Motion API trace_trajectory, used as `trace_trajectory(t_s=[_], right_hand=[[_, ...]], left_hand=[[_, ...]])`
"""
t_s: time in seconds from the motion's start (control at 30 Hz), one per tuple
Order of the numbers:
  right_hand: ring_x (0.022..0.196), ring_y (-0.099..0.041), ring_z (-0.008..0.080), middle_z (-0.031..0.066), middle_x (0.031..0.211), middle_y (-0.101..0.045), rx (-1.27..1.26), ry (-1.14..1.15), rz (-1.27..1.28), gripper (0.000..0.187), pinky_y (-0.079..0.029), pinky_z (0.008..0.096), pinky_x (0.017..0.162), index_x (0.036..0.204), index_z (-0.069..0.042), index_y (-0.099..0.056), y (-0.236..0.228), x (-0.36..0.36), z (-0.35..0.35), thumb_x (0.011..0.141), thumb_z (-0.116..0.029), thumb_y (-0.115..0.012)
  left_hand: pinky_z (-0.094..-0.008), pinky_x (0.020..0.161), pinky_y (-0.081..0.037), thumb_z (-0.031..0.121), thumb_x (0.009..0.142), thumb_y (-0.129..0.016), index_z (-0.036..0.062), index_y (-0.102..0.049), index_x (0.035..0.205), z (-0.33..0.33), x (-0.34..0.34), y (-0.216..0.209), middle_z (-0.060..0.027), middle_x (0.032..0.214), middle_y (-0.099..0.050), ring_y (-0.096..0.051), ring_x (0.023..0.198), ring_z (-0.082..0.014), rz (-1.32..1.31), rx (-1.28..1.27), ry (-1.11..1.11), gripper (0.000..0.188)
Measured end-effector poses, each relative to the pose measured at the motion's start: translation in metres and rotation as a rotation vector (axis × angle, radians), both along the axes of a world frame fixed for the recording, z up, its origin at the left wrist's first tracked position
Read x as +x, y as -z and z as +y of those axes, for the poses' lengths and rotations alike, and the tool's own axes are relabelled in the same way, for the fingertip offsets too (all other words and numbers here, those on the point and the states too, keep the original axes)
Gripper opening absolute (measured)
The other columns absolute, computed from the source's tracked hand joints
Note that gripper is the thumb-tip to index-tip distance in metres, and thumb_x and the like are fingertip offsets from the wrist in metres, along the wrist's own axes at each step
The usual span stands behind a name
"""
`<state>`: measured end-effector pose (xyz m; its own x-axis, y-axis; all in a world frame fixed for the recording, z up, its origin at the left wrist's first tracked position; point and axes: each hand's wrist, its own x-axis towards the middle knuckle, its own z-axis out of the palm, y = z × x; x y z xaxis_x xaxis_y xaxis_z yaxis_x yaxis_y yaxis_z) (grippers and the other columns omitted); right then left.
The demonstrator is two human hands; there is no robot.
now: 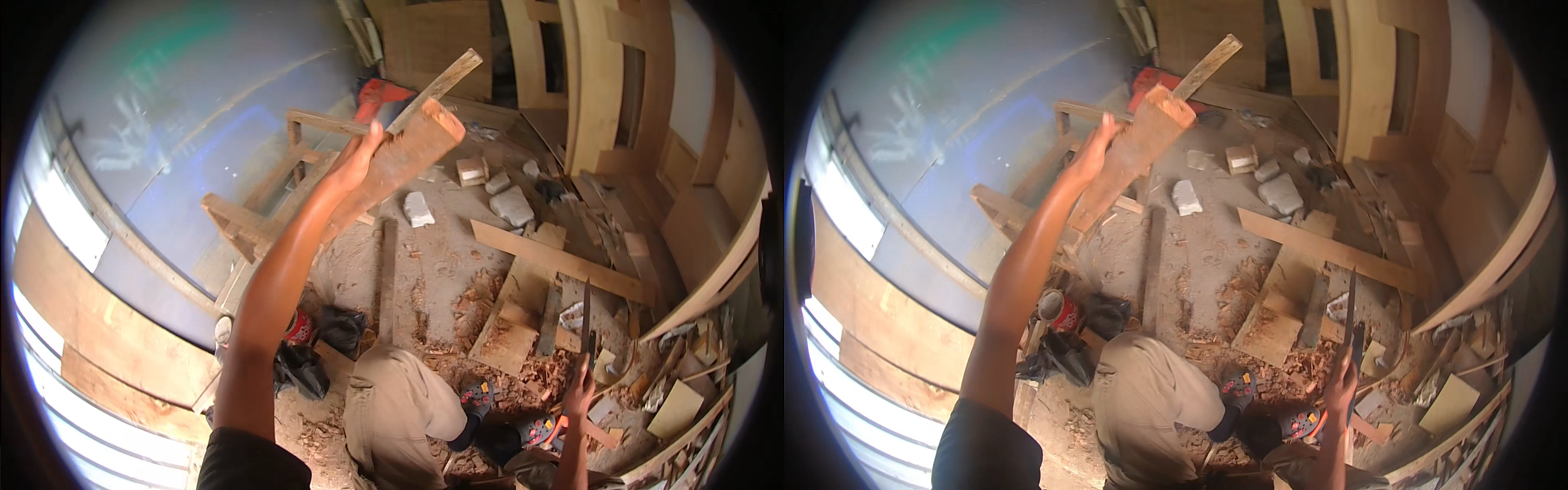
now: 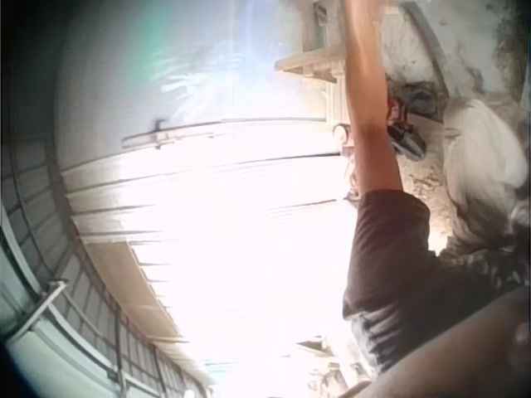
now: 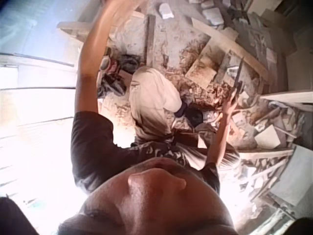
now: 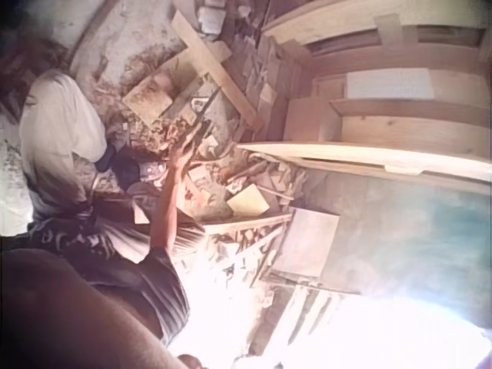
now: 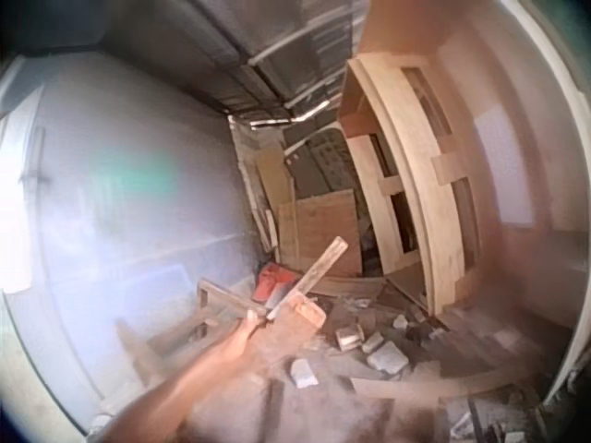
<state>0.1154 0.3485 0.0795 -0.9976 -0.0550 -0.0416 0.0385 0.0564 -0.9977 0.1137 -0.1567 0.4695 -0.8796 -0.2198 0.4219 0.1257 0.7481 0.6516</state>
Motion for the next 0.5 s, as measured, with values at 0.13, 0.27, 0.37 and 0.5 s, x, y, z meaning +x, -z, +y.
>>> trace_trajectory(t_s=[0.13, 0.27, 0.37, 0.5], right_hand=[[0.065, -0.051, 0.0112, 0.002, 0.079, -0.056, -0.257, -0.019, -0.067, 0.039, -0.043, 0.0278, 0.058, 0.104, -0.004, -0.057, 0.007, 0.061, -0.027, 0.103, -0.041, -0.05], [0.069, -0.054, 0.0109, 0.002, 0.084, -0.058, -0.391, -0.039, -0.194, 0.039, -0.045, 0.0265, 0.062, 0.108, -0.004, -0.059, 0.01, 0.101, -0.034, 0.102, -0.042, -0.05], [0.074, -0.058, 0.0142, 0.0051, 0.09, -0.06, -0.441, -0.098, -0.248, 0.036, -0.049, 0.0289, 0.064, 0.114, -0.002, -0.057, 0.01, 0.122, -0.05, 0.103, -0.036, -0.051], [0.074, -0.057, 0.0153, 0.005, 0.092, -0.058, -0.45, -0.032, -0.249, 0.031, -0.049, 0.0313, 0.062, 0.117, -0.004, -0.054, -0.01, 0.136, -0.04, 0.102, -0.032, -0.051]], left_hand=[[-0.0349, 0.119, -0.017, 0.075, 0.094, -0.015, -0.0088, -0.028, 0.148, -0.081, -0.005, -0.028, -0.0202, 0.156, -0.029, -0.027, 0.145, -0.0278, 0.202, 0.266, -0.053, 0.101], [-0.0361, 0.121, -0.01, 0.081, 0.089, -0.006, -0.0075, -0.025, 0.15, -0.122, 0.037, -0.074, -0.021, 0.158, -0.023, -0.02, 0.148, -0.0293, 0.138, 0.324, -0.102, 0.109], [-0.0381, 0.12, -0.014, 0.084, 0.087, -0.007, -0.0082, -0.034, 0.147, -0.175, 0.04, -0.077, -0.0212, 0.155, -0.03, -0.028, 0.145, -0.0302, 0.055, 0.251, -0.126, 0.113], [-0.0391, 0.112, -0.03, 0.076, 0.091, -0.034, -0.0071, -0.048, 0.137, -0.111, 0.037, -0.059, -0.0217, 0.139, -0.051, -0.044, 0.133, -0.0289, 0.061, 0.072, -0.023, 0.096]])
